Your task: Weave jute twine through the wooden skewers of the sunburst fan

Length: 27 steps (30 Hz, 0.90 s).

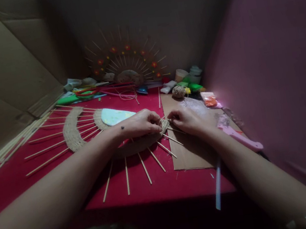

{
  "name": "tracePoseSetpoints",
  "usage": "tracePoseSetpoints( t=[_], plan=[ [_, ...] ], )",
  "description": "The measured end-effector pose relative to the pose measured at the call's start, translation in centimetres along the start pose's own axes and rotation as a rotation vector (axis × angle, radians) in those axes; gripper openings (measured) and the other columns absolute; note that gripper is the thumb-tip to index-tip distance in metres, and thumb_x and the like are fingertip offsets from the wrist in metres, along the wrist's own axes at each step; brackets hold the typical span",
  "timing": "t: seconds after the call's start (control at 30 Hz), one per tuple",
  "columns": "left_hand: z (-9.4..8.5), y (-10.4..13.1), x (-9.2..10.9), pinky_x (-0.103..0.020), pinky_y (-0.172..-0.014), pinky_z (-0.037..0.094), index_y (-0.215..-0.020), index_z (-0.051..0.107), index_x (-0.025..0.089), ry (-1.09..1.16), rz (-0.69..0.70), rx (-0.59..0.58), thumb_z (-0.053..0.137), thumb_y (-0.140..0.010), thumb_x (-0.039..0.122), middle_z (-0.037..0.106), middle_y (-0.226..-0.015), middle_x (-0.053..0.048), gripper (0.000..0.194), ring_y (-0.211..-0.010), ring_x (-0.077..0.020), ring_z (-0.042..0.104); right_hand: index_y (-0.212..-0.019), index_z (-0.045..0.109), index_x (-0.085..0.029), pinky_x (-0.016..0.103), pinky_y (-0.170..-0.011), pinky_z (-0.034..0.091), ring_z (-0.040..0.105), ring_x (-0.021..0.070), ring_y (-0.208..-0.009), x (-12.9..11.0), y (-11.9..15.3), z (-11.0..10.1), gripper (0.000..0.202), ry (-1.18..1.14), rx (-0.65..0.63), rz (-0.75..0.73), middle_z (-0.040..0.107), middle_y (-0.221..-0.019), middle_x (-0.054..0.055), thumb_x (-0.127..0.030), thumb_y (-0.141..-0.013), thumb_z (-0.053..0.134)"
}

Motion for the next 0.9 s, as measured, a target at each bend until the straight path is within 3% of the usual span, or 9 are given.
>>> tracePoseSetpoints(
  t=[0.13, 0.23, 0.43, 0.57, 0.67, 0.8, 0.9],
  plan=[
    [-0.4, 0.2, 0.1, -0.023, -0.059, 0.039, -0.086, 0.071, 0.016, 0.036, 0.038, -0.033, 0.059, -0.074, 0.034, 0.063, -0.070, -0.001, 0.025, -0.064, -0.0124, 0.054, -0.096, 0.071, -0.016, 0.024, -0.068, 0.041, 0.057, 0.0144, -0.074, -0.3, 0.1, 0.1, 0.023, -0.083, 0.017, -0.009, 0.069, -0.082, 0.005, -0.021, -0.082, 0.054],
    [-0.8, 0.5, 0.7, -0.024, -0.065, 0.042, -0.081, 0.072, 0.016, 0.051, 0.079, -0.020, 0.060, -0.074, 0.035, 0.065, -0.074, -0.002, 0.023, -0.071, -0.0136, 0.057, -0.086, 0.071, -0.018, 0.024, -0.067, 0.039, 0.056, 0.0138, -0.073, -0.3, 0.1, 0.5, 0.014, -0.067, 0.028, -0.016, 0.068, -0.080, 0.003, -0.019, -0.078, 0.060],
    [-1.6, 2.1, 2.4, -0.024, -0.071, 0.044, -0.080, 0.073, 0.017, 0.062, 0.134, 0.062, 0.063, -0.074, 0.033, 0.068, -0.078, -0.002, 0.020, -0.076, -0.0142, 0.060, -0.086, 0.070, -0.018, 0.024, -0.068, 0.040, 0.058, 0.0140, -0.073, 0.2, 0.0, 0.9, 0.012, -0.115, 0.036, -0.001, 0.067, -0.079, 0.002, -0.019, -0.078, 0.062],
    [-1.9, 3.4, 2.5, -0.021, -0.069, 0.043, -0.081, 0.072, 0.016, 0.093, 0.148, 0.071, 0.064, -0.076, 0.035, 0.066, -0.074, 0.000, 0.021, -0.074, -0.0126, 0.059, -0.081, 0.070, -0.020, 0.024, -0.064, 0.039, 0.056, 0.0141, -0.069, 0.7, -0.2, 1.2, 0.008, -0.157, 0.054, 0.000, 0.065, -0.072, 0.000, -0.019, -0.077, 0.063],
    [-1.4, 3.7, 2.1, -0.021, -0.069, 0.043, -0.077, 0.070, 0.016, 0.102, 0.139, -0.015, 0.062, -0.077, 0.033, 0.066, -0.075, -0.001, 0.019, -0.075, -0.0137, 0.059, -0.084, 0.070, -0.020, 0.025, -0.064, 0.041, 0.056, 0.0141, -0.068, 0.6, -0.1, 1.1, 0.011, -0.201, 0.071, -0.040, 0.064, -0.072, 0.001, -0.017, -0.076, 0.063],
    [-0.6, 3.6, 2.0, -0.021, -0.069, 0.043, -0.078, 0.070, 0.015, 0.041, 0.161, -0.190, 0.060, -0.079, 0.027, 0.067, -0.076, -0.002, 0.016, -0.075, -0.0145, 0.059, -0.079, 0.069, -0.018, 0.025, -0.067, 0.044, 0.057, 0.0133, -0.072, -0.2, 0.8, -0.2, 0.011, -0.314, 0.196, -0.191, 0.062, -0.078, 0.003, -0.012, -0.075, 0.061],
    [-0.1, 3.5, 2.2, -0.021, -0.069, 0.043, -0.079, 0.070, 0.014, 0.043, 0.159, -0.262, 0.060, -0.079, 0.026, 0.067, -0.076, -0.002, 0.015, -0.074, -0.0142, 0.059, -0.075, 0.068, -0.017, 0.025, -0.068, 0.045, 0.059, 0.0124, -0.073, -1.0, 1.5, -0.7, 0.012, -0.421, 0.118, -0.230, 0.064, -0.077, 0.002, -0.009, -0.075, 0.059]
  ],
)
Point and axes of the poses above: each hand's wrist, its own y-axis away from the middle knuckle, its own z-axis out of the palm, x = y × z, the point moved 3 cm from there along -y, towards the middle knuckle
